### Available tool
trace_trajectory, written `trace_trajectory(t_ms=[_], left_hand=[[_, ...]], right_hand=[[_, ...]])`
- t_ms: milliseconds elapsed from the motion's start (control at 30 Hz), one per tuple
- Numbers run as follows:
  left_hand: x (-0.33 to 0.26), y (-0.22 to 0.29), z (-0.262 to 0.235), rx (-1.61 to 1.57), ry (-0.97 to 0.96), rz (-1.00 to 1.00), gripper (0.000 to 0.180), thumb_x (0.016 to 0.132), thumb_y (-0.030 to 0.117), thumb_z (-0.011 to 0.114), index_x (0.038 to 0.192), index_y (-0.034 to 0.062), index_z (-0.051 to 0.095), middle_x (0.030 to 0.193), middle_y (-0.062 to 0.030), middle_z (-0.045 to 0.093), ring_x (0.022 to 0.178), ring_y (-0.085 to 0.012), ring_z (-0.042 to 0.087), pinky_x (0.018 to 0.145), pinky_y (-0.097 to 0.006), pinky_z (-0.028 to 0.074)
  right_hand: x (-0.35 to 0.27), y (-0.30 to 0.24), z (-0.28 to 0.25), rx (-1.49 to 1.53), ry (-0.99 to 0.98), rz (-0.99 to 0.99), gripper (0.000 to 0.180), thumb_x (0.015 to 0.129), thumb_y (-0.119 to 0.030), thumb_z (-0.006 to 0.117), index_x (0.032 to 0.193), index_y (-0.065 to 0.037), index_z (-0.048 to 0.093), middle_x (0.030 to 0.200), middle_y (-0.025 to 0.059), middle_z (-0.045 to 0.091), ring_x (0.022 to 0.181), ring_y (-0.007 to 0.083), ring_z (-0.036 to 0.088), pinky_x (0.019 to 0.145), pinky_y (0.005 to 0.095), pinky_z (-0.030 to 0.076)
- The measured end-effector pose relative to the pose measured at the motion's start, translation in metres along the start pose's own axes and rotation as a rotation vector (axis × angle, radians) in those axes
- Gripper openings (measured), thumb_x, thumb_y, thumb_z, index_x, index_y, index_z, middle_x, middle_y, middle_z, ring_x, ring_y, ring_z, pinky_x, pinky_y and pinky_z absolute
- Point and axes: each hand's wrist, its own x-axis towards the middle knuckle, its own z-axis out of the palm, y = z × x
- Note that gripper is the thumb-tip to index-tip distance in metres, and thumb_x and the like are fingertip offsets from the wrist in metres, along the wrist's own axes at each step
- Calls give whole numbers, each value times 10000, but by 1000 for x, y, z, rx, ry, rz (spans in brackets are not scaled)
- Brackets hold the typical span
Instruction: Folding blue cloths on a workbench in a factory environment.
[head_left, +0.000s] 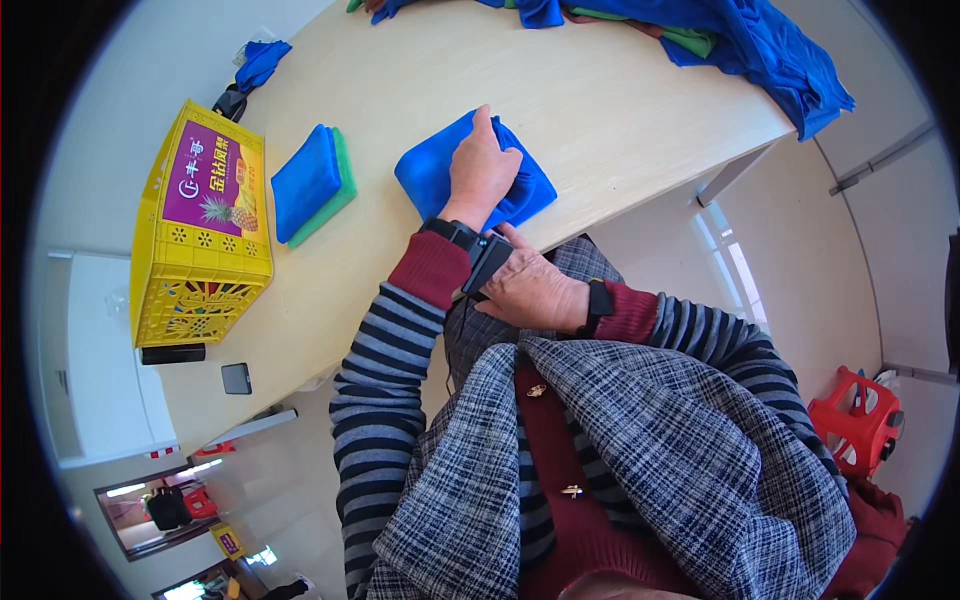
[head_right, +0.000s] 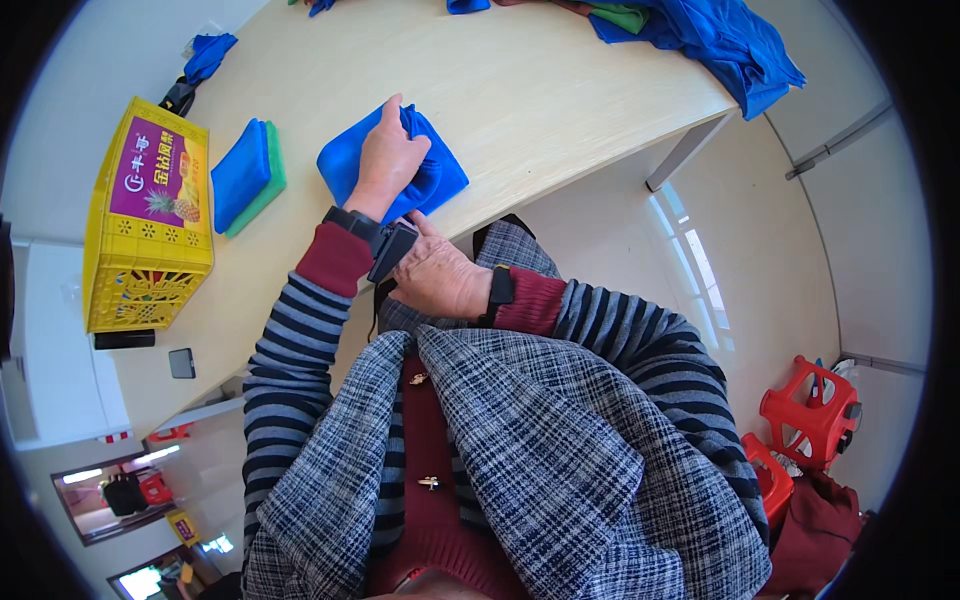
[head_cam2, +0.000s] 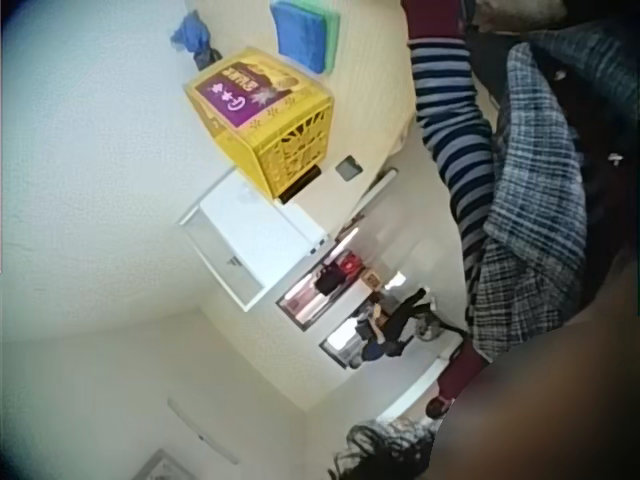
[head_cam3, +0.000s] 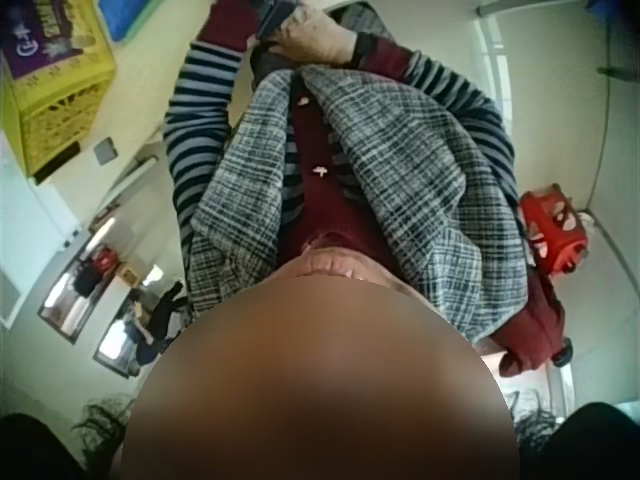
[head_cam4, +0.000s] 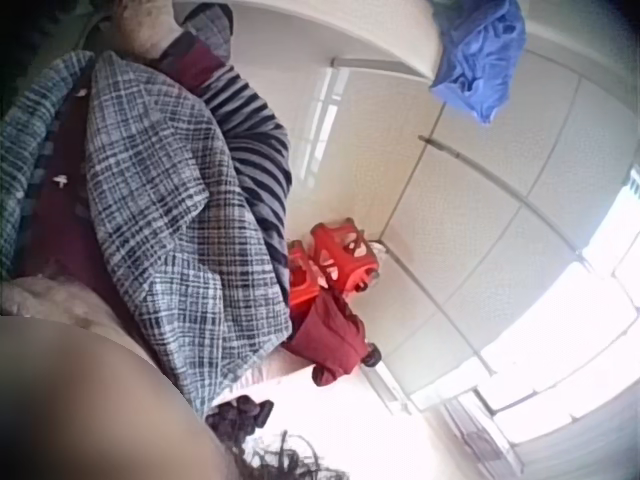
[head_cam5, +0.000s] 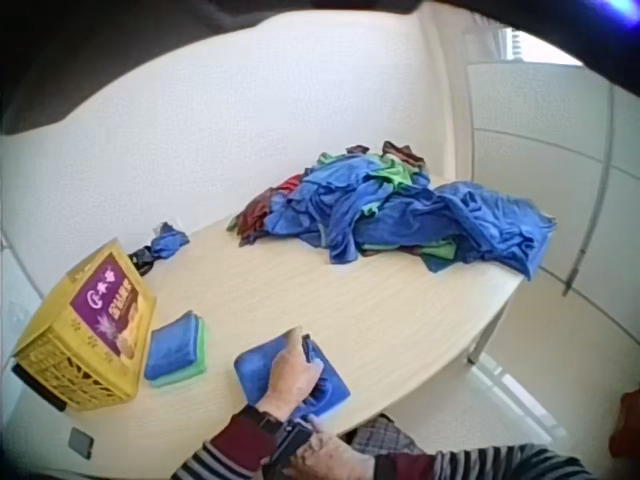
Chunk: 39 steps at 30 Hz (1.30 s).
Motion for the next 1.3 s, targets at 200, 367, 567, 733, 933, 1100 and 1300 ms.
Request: trace_trajectory(t_ms=[200, 367, 567, 733, 933, 1100, 1300], left_hand=[[-25, -41, -41, -644, -68, -98, 404, 996, 149, 594, 1371, 10, 537, 869, -156, 679, 776, -286, 682, 716, -349, 560], [-71, -80, -53, -115, 63, 185, 363, 1021, 191, 547, 1330, 4, 573, 1253, -204, 626, 1127, -358, 613, 967, -427, 498], [-86, -94, -36, -3, -74, 263, 468, 1053, 285, 472, 1450, 39, 488, 1564, -213, 367, 1475, -390, 291, 1211, -470, 236], [-90, -96, -34, 69, -114, 289, 518, 1039, 297, 487, 1500, 65, 434, 1578, -200, 352, 1487, -382, 269, 1214, -489, 216], [-90, -109, -24, 228, -144, 330, 633, 991, 358, 557, 1539, 96, 379, 1611, -164, 310, 1507, -370, 236, 1206, -551, 193], [-91, -92, -30, 205, -167, 241, 715, 960, 434, 593, 1550, 109, 355, 1630, -150, 277, 1515, -362, 223, 1204, -567, 187], [-95, -97, -45, 198, -207, 234, 715, 984, 473, 542, 1562, 109, 332, 1638, -155, 255, 1525, -349, 199, 1209, -551, 171]], right_hand=[[1, 0, -1, -61, 65, 13, 764, 865, -431, 694, 1469, -32, 448, 1499, 183, 442, 1435, 357, 360, 1226, 549, 172], [-1, 1, -2, -86, 149, 3, 806, 850, -427, 712, 1475, 0, 434, 1507, 174, 436, 1446, 360, 348, 1228, 531, 177], [-2, 0, -3, -127, 78, -16, 801, 850, -426, 716, 1473, -5, 437, 1505, 175, 437, 1437, 360, 361, 1222, 532, 191], [12, 2, -77, 453, -312, 161, 733, 888, -382, 687, 1473, -18, 438, 1490, 193, 448, 1425, 386, 368, 1199, 537, 235], [53, 17, -50, 475, 149, 129, 635, 964, -383, 595, 1475, -38, 444, 1482, 210, 464, 1434, 390, 359, 1181, 524, 265], [77, 48, -1, -39, 376, 247, 626, 1014, -461, 472, 1482, -45, 451, 1524, 191, 443, 1461, 364, 336, 1196, 512, 241], [63, 68, -2, -184, 333, 324, 621, 1030, -475, 434, 1510, -81, 431, 1572, 159, 398, 1482, 362, 304, 1217, 507, 200]])
